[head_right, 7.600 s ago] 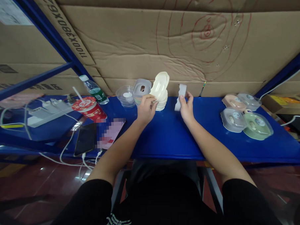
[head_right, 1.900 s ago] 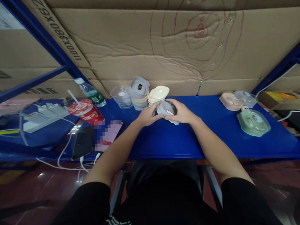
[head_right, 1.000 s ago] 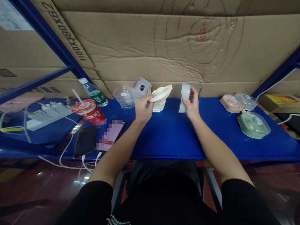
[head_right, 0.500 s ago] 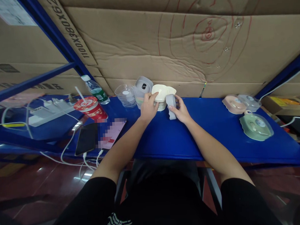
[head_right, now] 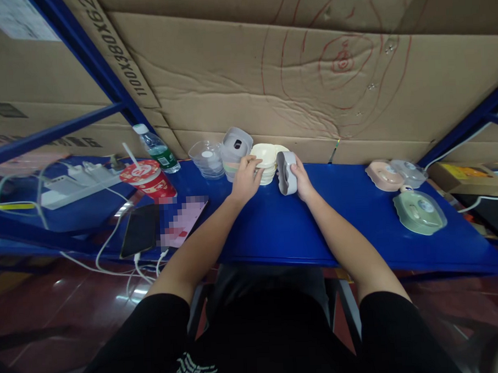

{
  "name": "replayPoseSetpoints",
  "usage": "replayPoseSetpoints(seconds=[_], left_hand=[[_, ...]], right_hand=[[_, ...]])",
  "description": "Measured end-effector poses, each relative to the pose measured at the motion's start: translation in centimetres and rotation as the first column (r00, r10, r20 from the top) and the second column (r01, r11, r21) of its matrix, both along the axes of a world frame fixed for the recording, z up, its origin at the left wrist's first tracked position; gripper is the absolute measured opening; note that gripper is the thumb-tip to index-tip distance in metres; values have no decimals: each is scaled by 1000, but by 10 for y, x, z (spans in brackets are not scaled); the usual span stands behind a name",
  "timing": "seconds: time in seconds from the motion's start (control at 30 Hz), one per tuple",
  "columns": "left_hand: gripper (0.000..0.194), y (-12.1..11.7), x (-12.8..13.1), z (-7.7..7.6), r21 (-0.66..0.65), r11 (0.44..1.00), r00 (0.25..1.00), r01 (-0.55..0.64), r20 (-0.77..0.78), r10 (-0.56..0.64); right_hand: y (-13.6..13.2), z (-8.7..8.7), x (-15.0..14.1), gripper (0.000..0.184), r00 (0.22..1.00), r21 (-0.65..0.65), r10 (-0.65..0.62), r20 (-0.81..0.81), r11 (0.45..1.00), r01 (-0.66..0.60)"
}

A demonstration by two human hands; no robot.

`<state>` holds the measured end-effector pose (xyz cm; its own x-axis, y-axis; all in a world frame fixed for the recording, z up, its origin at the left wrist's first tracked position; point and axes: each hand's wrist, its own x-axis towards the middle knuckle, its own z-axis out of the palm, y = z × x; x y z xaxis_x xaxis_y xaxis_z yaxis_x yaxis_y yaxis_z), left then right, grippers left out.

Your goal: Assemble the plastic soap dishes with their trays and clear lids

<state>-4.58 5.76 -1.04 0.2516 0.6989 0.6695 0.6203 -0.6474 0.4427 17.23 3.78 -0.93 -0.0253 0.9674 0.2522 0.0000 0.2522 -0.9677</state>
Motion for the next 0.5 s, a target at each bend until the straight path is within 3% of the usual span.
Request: replayPoseSetpoints(seconds=[0.17, 0.3, 0.5], left_hand=[[31, 0, -1, 2, 16, 998, 997, 64, 40, -65], [31, 0, -1, 4, 23, 995, 994, 100, 48, -101], [39, 3, -3, 1, 23, 998, 998, 52, 41, -53]], right_hand=[[1, 5, 3, 114, 1000, 13, 2, 14, 1000, -2], [12, 6, 11, 118, 1000, -4, 5, 4, 1000, -5], [24, 13, 9, 127, 986, 15, 82, 145, 996, -85]])
